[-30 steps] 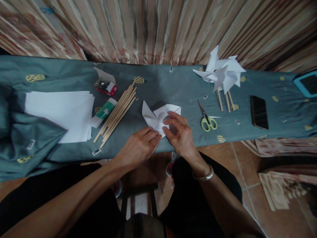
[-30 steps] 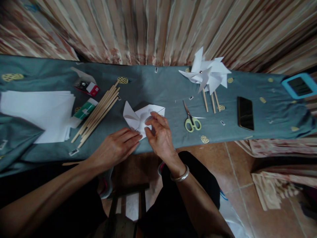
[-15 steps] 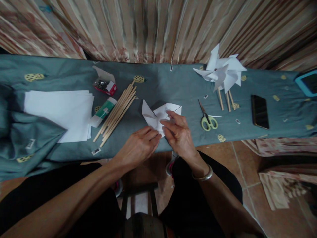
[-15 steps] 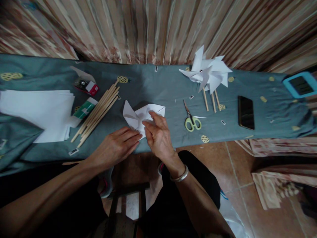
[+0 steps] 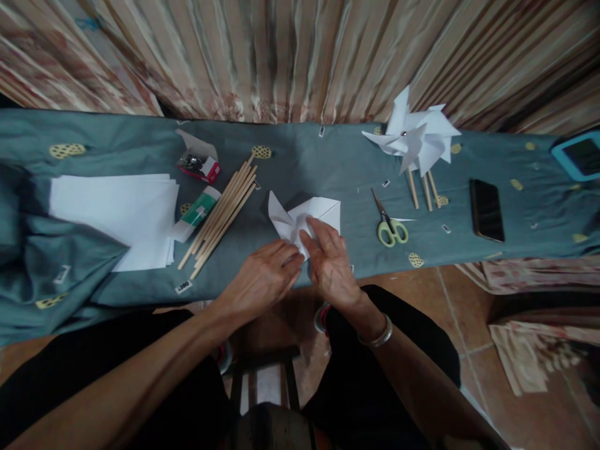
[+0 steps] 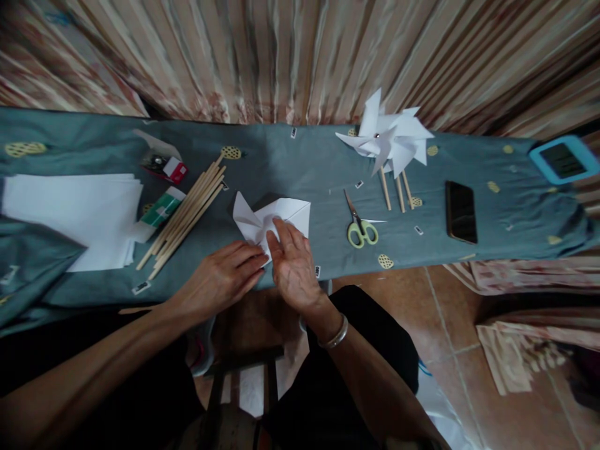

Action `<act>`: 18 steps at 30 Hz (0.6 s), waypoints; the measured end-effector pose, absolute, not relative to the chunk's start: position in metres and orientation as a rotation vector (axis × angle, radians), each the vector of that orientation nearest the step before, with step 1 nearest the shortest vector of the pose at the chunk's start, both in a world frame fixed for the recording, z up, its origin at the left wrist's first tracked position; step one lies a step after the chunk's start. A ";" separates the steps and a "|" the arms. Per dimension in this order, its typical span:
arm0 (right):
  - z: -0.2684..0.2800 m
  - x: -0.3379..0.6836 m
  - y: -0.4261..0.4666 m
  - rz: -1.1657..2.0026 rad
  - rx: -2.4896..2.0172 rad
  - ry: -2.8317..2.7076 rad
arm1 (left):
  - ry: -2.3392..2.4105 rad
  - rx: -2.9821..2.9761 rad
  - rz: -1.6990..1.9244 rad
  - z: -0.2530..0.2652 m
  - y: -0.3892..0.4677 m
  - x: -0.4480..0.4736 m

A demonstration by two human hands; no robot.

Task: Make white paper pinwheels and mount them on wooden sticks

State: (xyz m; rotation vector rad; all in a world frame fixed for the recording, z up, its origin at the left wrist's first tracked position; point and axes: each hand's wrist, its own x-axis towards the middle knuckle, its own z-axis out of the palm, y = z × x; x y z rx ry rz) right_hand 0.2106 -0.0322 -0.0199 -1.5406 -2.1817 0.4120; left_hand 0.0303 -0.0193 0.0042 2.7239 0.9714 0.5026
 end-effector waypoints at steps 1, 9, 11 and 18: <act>-0.021 0.210 -0.032 0.372 -1.547 -2.197 | 0.976 2.721 0.503 0.003 -0.019 0.030; -0.025 0.207 -0.030 0.110 -1.562 -2.288 | 0.987 2.714 0.442 0.005 -0.018 0.032; -0.026 0.206 -0.031 0.070 -1.556 -2.284 | 0.994 2.726 0.440 0.006 -0.018 0.033; -0.012 0.216 -0.030 0.107 -1.548 -2.267 | 0.996 2.730 0.427 0.009 -0.015 0.035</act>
